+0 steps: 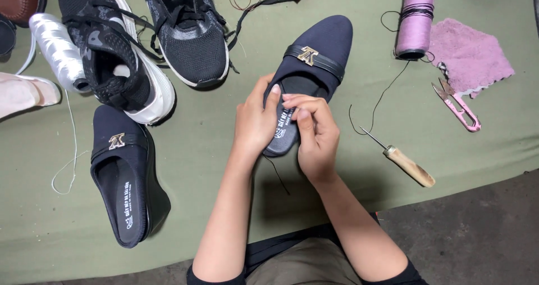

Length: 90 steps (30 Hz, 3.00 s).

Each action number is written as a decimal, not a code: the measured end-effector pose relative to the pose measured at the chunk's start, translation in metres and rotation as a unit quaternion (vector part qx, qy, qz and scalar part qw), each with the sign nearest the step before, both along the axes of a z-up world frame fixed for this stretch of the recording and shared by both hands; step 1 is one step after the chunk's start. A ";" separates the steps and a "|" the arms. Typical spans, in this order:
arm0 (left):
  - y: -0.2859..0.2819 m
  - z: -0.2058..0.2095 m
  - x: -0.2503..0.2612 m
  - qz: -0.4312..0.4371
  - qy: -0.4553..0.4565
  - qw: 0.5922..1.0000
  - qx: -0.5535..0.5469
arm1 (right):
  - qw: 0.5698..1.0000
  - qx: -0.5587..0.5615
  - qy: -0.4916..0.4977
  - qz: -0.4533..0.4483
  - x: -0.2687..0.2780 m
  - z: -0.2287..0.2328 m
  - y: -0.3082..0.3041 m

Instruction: The person uses a curved awl to stitch a dark blue slip-on shoe with a gold buckle. They repeatedly pierce the shoe's upper and pull a black thread through the holes, tightening the stitches by hand. The task is performed on a green work surface surrounded by other shoes and sewing supplies.

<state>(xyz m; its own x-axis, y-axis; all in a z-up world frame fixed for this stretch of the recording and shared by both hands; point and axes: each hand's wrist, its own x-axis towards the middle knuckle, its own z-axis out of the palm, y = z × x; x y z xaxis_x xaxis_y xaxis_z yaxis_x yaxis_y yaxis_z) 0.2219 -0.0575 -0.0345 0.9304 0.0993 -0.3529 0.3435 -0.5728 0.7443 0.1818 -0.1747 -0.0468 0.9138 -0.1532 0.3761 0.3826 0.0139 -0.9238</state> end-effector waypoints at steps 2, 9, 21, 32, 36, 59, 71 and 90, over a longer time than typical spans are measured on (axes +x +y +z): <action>0.002 -0.012 0.003 0.014 -0.003 1.000 0.004 | 1.000 0.021 0.006 -0.005 0.000 -0.008 0.002; 0.001 0.000 0.018 0.023 0.001 0.999 0.037 | 0.999 0.005 0.035 -0.038 -0.002 -0.008 0.012; 0.020 -0.010 0.043 -0.070 0.000 0.997 0.044 | 0.995 0.009 0.088 -0.042 0.003 -0.009 0.010; -0.049 0.019 -0.057 -0.035 -0.216 0.976 -0.011 | 0.951 0.197 0.200 -0.126 -0.031 -0.035 -0.002; -0.055 0.000 -0.065 0.020 -0.329 0.944 -0.020 | 0.951 0.237 0.176 -0.096 -0.037 -0.040 -0.003; -0.053 -0.009 -0.055 0.192 -0.296 0.932 -0.085 | 0.970 0.102 0.154 -0.159 -0.036 -0.064 -0.006; -0.050 -0.013 -0.052 0.167 -0.271 0.944 -0.086 | 0.968 0.045 0.189 -0.157 -0.038 -0.076 -0.018; -0.057 -0.017 -0.057 0.141 -0.344 0.928 0.010 | 0.961 0.161 0.178 -0.138 -0.036 -0.052 -0.011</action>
<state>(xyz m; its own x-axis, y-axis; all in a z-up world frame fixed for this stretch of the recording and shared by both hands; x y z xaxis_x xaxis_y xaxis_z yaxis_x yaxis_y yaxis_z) 0.1644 -0.1150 -0.0516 0.8705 0.3738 0.3202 -0.0714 -0.5477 0.8336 0.1455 -0.1860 -0.0983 0.8836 -0.4644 -0.0598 0.0741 0.2649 -0.9614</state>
